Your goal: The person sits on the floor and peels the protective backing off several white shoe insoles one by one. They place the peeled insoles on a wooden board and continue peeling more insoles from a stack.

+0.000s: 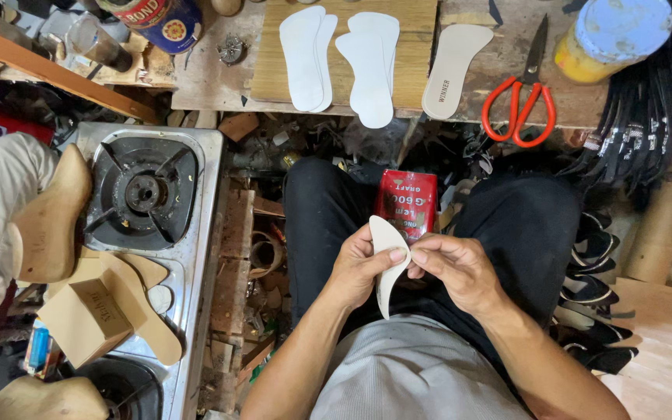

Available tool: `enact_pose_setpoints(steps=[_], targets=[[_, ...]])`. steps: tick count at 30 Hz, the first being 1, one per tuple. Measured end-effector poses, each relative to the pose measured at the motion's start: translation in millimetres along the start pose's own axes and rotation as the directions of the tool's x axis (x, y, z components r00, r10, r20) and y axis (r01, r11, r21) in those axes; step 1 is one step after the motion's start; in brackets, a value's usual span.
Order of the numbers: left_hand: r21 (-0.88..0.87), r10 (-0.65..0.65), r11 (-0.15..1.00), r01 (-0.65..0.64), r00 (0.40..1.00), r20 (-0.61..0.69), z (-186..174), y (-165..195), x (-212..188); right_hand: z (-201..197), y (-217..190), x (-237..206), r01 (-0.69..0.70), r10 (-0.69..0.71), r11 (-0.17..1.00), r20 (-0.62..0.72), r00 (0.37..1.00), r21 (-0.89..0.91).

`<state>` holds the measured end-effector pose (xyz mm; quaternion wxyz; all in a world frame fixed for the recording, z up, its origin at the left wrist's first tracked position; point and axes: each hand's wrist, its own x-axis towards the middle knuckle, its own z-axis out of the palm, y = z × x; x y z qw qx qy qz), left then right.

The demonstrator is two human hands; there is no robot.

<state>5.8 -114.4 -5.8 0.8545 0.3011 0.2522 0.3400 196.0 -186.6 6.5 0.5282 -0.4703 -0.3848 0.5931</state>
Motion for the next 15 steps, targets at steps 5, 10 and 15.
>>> enact_pose_setpoints(steps=[5,10,15], targets=[[0.01,0.0,1.0,0.0,1.0,-0.011,1,0,0,-3,-7,0,-0.003,0.002,0.993,-0.009,1.0,-0.121],[0.046,0.002,0.999,-0.001,1.0,-0.018,3,4,-1,-3,-14,0,0.019,-0.02,0.975,-0.001,1.0,-0.219],[0.169,0.007,0.986,0.001,0.999,-0.049,6,12,-5,-1,-19,-2,0.041,-0.038,0.969,0.017,0.999,-0.245]])
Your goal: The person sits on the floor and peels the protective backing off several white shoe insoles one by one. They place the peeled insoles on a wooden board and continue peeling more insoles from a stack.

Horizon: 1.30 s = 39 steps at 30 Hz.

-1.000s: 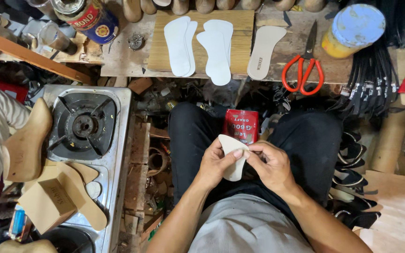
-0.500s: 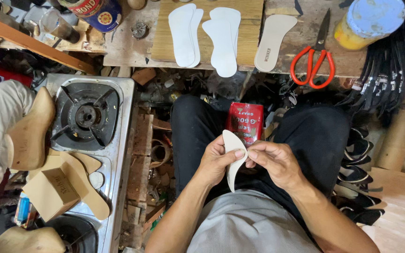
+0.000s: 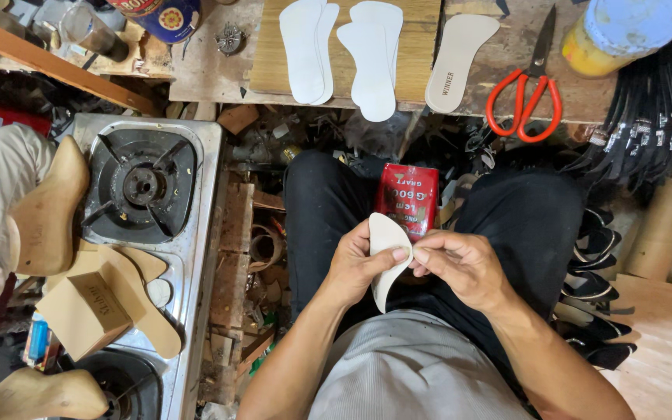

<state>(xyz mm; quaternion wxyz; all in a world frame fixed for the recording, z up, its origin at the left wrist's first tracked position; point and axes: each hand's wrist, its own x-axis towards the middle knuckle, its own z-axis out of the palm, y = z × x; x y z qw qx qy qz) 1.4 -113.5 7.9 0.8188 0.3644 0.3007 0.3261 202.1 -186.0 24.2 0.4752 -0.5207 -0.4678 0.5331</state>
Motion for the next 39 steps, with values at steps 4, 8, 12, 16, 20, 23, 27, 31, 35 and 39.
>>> enact_pose_setpoints(steps=[4,8,12,16,20,23,27,31,35,39], targets=[[0.066,0.013,0.998,-0.011,1.0,-0.022,3,4,-5,1,-3,0,-0.002,0.002,1.0,0.009,1.0,0.008],[0.065,0.035,0.997,-0.034,0.999,-0.013,7,5,-7,2,-6,-2,0.013,-0.013,1.0,0.014,1.0,-0.006],[0.039,0.007,0.999,-0.006,1.0,-0.023,10,4,-8,-1,-7,-4,-0.008,0.007,1.0,0.045,0.999,0.008],[0.066,0.02,0.998,-0.02,1.0,-0.002,10,6,-8,-6,-8,-2,0.017,-0.02,0.999,0.08,0.997,0.032],[0.079,0.015,0.997,-0.015,1.0,0.005,9,9,-7,-9,-9,-1,-0.003,-0.007,0.995,0.098,0.995,0.103],[0.085,-0.003,0.996,0.004,1.0,-0.008,9,10,-7,-8,-9,0,0.004,-0.012,0.997,0.094,0.995,0.079],[0.097,0.009,0.995,-0.007,1.0,-0.019,9,10,-7,-7,-9,2,0.012,-0.016,0.999,0.091,0.996,0.053],[0.102,0.017,0.995,-0.015,1.0,-0.018,10,11,-7,-9,-8,2,-0.018,0.01,0.996,0.091,0.996,0.088],[0.071,0.015,0.997,-0.015,1.0,0.0,10,13,-7,-9,-6,2,-0.025,0.016,0.995,0.092,0.996,0.098],[0.05,0.02,0.999,-0.02,1.0,0.009,11,13,-7,-11,-6,2,-0.022,0.011,0.994,0.097,0.995,0.109]])
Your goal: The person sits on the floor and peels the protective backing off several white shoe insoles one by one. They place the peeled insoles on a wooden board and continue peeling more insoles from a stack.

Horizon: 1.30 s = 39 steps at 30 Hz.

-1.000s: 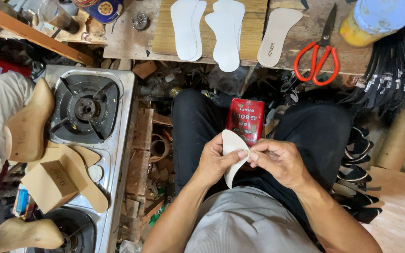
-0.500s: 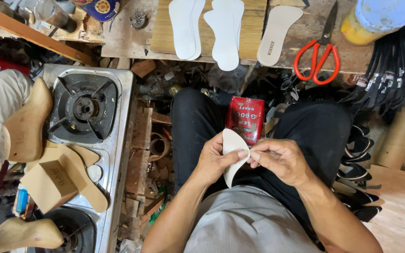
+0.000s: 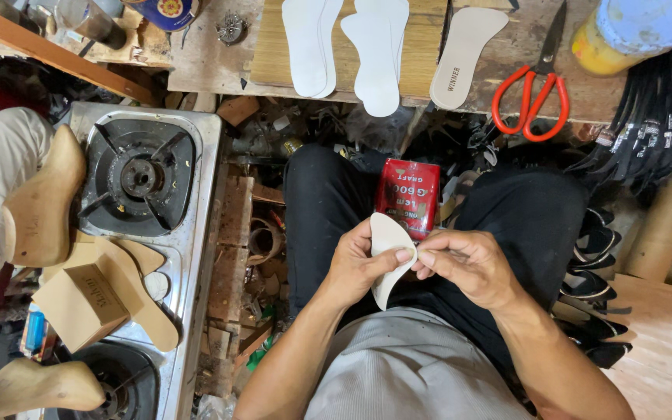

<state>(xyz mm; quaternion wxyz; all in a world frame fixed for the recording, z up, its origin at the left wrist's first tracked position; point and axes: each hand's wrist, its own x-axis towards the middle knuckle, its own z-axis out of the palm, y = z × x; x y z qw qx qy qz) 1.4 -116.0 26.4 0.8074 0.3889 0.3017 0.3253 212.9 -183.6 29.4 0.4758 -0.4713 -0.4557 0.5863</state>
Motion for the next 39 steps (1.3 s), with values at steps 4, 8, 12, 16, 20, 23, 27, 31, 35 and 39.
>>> enact_pose_setpoints(steps=[4,8,12,16,20,23,27,31,35,39], targets=[[-0.012,0.004,1.0,-0.004,1.0,0.005,1,1,1,0,1,0,-0.01,0.01,1.0,-0.004,1.0,0.007],[0.001,-0.004,1.0,0.004,1.0,-0.008,1,2,0,0,0,1,-0.005,0.004,0.999,0.009,1.0,0.042],[0.046,-0.001,0.999,0.002,1.0,-0.019,1,3,1,1,-2,1,0.0,0.0,1.0,0.002,1.0,0.001],[0.053,-0.003,0.999,0.005,1.0,-0.022,0,2,0,2,-4,1,0.004,-0.004,0.999,-0.002,1.0,-0.049],[0.063,-0.001,0.998,0.002,1.0,-0.026,-1,-1,1,4,-6,1,0.014,-0.015,0.998,-0.009,1.0,-0.066],[0.068,0.004,0.998,-0.003,1.0,-0.023,-2,-2,0,4,-6,1,0.024,-0.025,0.996,-0.009,1.0,-0.081],[0.032,-0.003,0.999,0.003,1.0,-0.017,-2,-2,0,6,-4,1,0.025,-0.027,0.997,-0.025,0.999,-0.08],[0.025,0.017,1.0,-0.017,1.0,-0.015,-1,-2,0,8,-3,-1,0.003,-0.011,0.991,-0.064,0.998,-0.133],[0.007,0.013,1.0,-0.013,1.0,-0.011,-1,-4,1,7,-4,-2,0.036,-0.039,0.996,-0.033,0.999,-0.085],[0.009,0.002,1.0,-0.001,1.0,-0.015,-1,-7,1,7,1,-2,0.031,-0.034,0.998,-0.065,0.997,-0.056]])
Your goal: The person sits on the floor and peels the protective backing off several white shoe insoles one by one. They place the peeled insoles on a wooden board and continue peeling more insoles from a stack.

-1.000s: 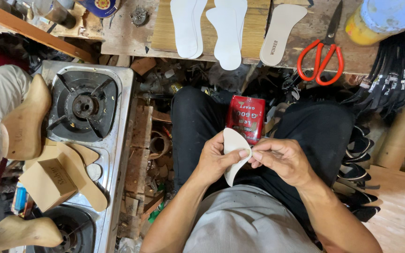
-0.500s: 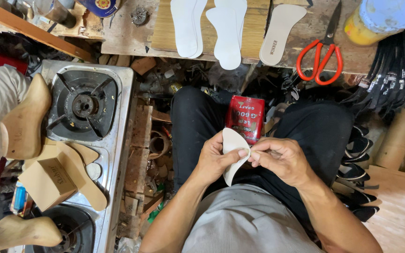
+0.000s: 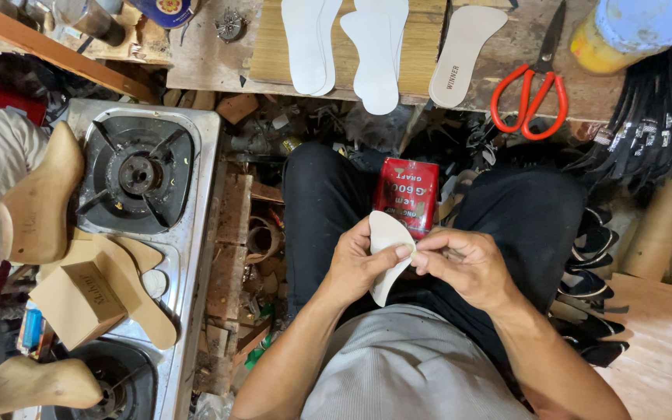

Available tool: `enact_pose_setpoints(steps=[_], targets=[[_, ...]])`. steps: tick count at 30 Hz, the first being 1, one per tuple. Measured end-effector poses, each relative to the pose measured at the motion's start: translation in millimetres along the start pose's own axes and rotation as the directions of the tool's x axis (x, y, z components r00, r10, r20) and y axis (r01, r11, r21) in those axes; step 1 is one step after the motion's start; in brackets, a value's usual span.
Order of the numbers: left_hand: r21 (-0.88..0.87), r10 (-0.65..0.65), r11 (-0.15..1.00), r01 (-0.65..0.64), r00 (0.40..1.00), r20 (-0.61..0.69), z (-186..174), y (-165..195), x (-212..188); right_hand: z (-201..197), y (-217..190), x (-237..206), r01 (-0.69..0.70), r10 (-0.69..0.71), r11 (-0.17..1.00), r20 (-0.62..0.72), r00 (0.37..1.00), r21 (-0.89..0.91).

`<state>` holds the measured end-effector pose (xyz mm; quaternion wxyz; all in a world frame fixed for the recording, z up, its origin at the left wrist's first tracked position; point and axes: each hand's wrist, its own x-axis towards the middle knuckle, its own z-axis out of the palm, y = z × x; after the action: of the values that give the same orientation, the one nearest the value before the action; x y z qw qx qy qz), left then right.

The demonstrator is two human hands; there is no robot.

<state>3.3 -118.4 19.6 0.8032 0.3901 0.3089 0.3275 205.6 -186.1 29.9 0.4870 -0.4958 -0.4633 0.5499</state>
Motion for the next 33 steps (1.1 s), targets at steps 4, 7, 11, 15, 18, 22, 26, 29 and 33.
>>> enact_pose_setpoints(steps=[4,7,11,15,18,22,26,29,33], targets=[[0.003,0.057,0.998,-0.057,0.994,-0.09,9,0,4,2,8,0,-0.043,0.043,0.999,-0.09,0.995,-0.005],[0.302,0.34,0.914,-0.273,0.919,-0.199,19,4,4,1,11,1,-0.048,0.053,0.998,-0.136,0.989,0.042],[0.754,0.702,0.505,-0.42,0.708,-0.076,18,12,-6,0,12,1,-0.066,0.055,0.997,-0.212,0.976,-0.044],[0.456,0.36,0.842,-0.288,0.93,-0.077,13,5,-7,4,10,1,-0.049,0.04,0.998,-0.188,0.981,-0.042],[0.301,0.186,0.942,-0.15,0.978,-0.093,10,-6,-5,8,9,2,-0.028,0.029,1.0,-0.121,0.992,0.005],[0.178,0.135,0.977,-0.12,0.988,-0.077,4,-16,-4,6,7,1,-0.075,0.078,0.997,-0.094,0.992,0.034],[0.144,0.097,0.986,-0.087,0.993,-0.066,1,-18,-6,3,8,0,-0.082,0.084,0.996,-0.088,0.993,0.016],[0.13,0.101,0.987,-0.092,0.993,-0.061,2,-16,-6,3,10,-1,-0.08,0.081,0.997,-0.088,0.993,0.021],[0.177,0.117,0.978,-0.106,0.991,-0.056,6,-9,-7,3,10,-2,-0.083,0.086,0.995,-0.08,0.993,0.05]])
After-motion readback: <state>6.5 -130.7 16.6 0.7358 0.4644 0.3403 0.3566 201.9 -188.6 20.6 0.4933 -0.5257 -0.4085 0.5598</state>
